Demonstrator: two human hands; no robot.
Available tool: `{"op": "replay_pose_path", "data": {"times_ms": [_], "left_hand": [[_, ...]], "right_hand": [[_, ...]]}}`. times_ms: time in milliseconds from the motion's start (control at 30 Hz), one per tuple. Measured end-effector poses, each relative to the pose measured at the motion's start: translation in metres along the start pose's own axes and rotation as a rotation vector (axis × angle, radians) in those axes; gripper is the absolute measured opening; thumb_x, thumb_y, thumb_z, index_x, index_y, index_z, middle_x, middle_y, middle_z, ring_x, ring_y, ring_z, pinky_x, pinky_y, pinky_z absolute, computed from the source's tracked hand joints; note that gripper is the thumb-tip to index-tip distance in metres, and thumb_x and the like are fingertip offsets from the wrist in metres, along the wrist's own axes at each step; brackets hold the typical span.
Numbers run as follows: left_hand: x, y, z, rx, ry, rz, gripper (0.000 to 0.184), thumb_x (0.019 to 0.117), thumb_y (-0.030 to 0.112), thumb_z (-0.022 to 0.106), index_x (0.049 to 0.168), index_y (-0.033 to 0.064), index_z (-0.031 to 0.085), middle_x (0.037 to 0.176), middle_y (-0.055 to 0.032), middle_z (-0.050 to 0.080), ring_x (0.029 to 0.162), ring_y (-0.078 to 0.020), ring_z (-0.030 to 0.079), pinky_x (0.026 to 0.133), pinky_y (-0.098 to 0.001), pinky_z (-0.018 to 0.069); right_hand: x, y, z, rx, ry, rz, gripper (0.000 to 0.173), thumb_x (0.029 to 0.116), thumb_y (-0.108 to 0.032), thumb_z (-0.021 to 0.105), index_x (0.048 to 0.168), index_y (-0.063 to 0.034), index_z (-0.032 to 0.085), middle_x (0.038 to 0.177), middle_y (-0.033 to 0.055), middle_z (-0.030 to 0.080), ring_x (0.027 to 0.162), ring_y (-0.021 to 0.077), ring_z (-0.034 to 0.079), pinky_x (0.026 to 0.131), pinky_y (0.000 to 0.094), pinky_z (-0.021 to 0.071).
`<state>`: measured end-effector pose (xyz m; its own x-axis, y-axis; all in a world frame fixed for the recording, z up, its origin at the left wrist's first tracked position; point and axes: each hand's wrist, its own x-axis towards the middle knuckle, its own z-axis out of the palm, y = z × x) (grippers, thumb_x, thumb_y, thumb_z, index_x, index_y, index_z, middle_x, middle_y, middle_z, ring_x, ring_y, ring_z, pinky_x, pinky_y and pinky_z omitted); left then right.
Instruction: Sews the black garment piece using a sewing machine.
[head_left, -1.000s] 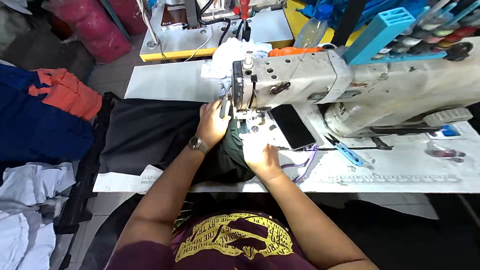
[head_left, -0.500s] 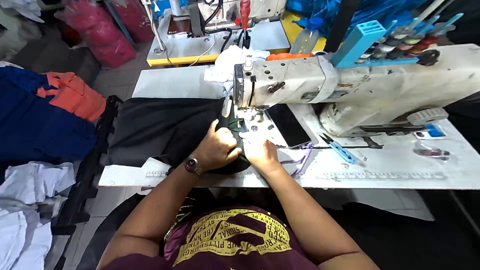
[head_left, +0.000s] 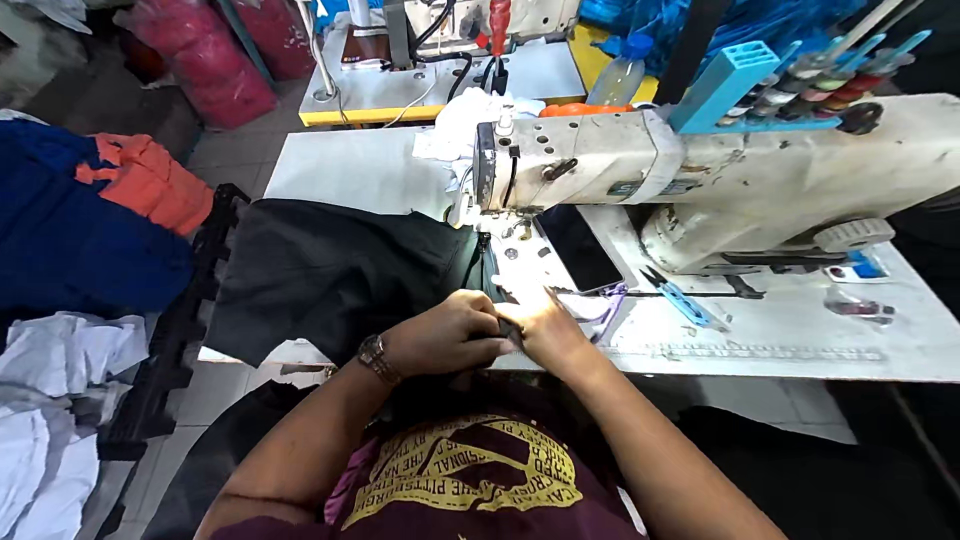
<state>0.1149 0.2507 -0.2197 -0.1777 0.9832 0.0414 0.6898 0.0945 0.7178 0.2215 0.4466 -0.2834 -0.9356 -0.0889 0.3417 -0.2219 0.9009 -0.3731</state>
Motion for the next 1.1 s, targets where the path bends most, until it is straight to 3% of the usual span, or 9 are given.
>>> {"op": "replay_pose_path", "data": {"times_ms": [100, 167, 333, 467, 733, 867, 933, 1000, 1100], "left_hand": [[0.008, -0.008, 0.02, 0.337, 0.115, -0.367, 0.063, 0.1048, 0.061, 0.039, 0.141, 0.0135, 0.06, 0.15, -0.0153, 0.052, 0.139, -0.0317, 0.05, 0.105, -0.0605, 0.0448], [0.017, -0.013, 0.024, 0.538, 0.14, -0.55, 0.072, 0.1021, 0.067, 0.038, 0.154, 0.0181, 0.047, 0.153, -0.021, 0.048, 0.137, -0.0389, 0.051, 0.101, -0.0655, 0.0436], [0.025, -0.005, 0.015, 0.702, 0.079, -0.649, 0.057, 0.1052, 0.051, 0.048, 0.143, 0.0101, 0.06, 0.114, -0.0198, 0.065, 0.101, -0.0377, 0.067, 0.077, -0.0512, 0.0573], [0.028, -0.001, 0.013, 0.69, 0.003, -0.708, 0.055, 0.1071, 0.041, 0.047, 0.143, -0.0001, 0.055, 0.123, -0.0225, 0.063, 0.103, -0.0385, 0.068, 0.082, -0.0498, 0.0577], [0.041, -0.04, -0.006, 0.757, 0.108, -0.611, 0.053, 0.1032, 0.043, 0.055, 0.146, 0.0119, 0.056, 0.129, -0.0218, 0.061, 0.109, -0.0426, 0.063, 0.079, -0.0576, 0.0547], [0.049, -0.048, -0.028, 0.711, 0.079, -0.711, 0.057, 0.1044, 0.048, 0.052, 0.152, 0.0184, 0.051, 0.146, -0.0202, 0.053, 0.132, -0.0468, 0.05, 0.1, -0.0771, 0.0364], [0.044, -0.036, -0.037, 0.732, 0.138, -0.742, 0.057, 0.1035, 0.053, 0.053, 0.137, 0.0085, 0.064, 0.135, -0.0216, 0.061, 0.13, -0.0466, 0.053, 0.107, -0.0786, 0.0286], [0.031, -0.007, -0.041, 0.764, 0.137, -0.662, 0.063, 0.1023, 0.06, 0.049, 0.104, 0.0017, 0.073, 0.102, -0.0202, 0.071, 0.108, -0.0433, 0.065, 0.108, -0.0735, 0.0331], [0.004, 0.025, -0.036, 0.469, -0.166, -0.227, 0.057, 0.1018, 0.054, 0.052, 0.073, 0.0079, 0.068, 0.067, -0.0066, 0.064, 0.068, -0.0242, 0.065, 0.07, -0.0521, 0.0507]], "right_hand": [[-0.015, 0.003, -0.006, 0.012, -0.002, -0.049, 0.026, 0.0969, -0.011, 0.058, 0.112, -0.0142, 0.079, 0.137, 0.006, 0.067, 0.125, 0.0269, 0.064, 0.107, 0.0494, 0.0497], [-0.017, 0.007, -0.007, 0.012, 0.0, -0.07, 0.028, 0.0999, -0.014, 0.055, 0.116, -0.0146, 0.078, 0.139, 0.0033, 0.066, 0.125, 0.0255, 0.064, 0.106, 0.0481, 0.0507], [-0.015, 0.005, -0.003, 0.052, 0.002, -0.099, 0.029, 0.099, -0.011, 0.053, 0.113, -0.011, 0.078, 0.13, 0.0043, 0.071, 0.127, 0.0232, 0.064, 0.106, 0.0419, 0.0523], [-0.015, 0.01, 0.0, 0.072, 0.008, -0.102, 0.029, 0.0989, -0.012, 0.052, 0.11, -0.0092, 0.078, 0.124, 0.0061, 0.074, 0.13, 0.0236, 0.063, 0.106, 0.0384, 0.0528], [0.016, 0.019, 0.007, 0.014, 0.045, -0.032, 0.026, 0.0979, -0.013, 0.057, 0.111, -0.0095, 0.079, 0.121, 0.0071, 0.075, 0.123, 0.0268, 0.067, 0.103, 0.0472, 0.054], [0.033, 0.026, 0.016, 0.041, 0.097, -0.008, 0.025, 0.0959, -0.012, 0.059, 0.11, -0.0085, 0.079, 0.12, 0.0074, 0.075, 0.123, 0.0262, 0.067, 0.106, 0.0469, 0.0512], [0.036, 0.029, 0.018, 0.061, 0.126, -0.018, 0.026, 0.0951, -0.01, 0.058, 0.111, -0.0078, 0.079, 0.121, 0.0082, 0.075, 0.123, 0.0266, 0.066, 0.107, 0.0465, 0.0504], [0.036, 0.032, 0.019, 0.092, 0.147, -0.023, 0.027, 0.0939, -0.008, 0.059, 0.112, -0.0082, 0.079, 0.121, 0.0085, 0.075, 0.123, 0.027, 0.066, 0.108, 0.046, 0.05], [0.035, 0.035, 0.019, 0.154, 0.131, -0.043, 0.026, 0.0929, -0.004, 0.06, 0.108, -0.0116, 0.08, 0.123, 0.0082, 0.074, 0.127, 0.0265, 0.063, 0.11, 0.0462, 0.0481]]}}
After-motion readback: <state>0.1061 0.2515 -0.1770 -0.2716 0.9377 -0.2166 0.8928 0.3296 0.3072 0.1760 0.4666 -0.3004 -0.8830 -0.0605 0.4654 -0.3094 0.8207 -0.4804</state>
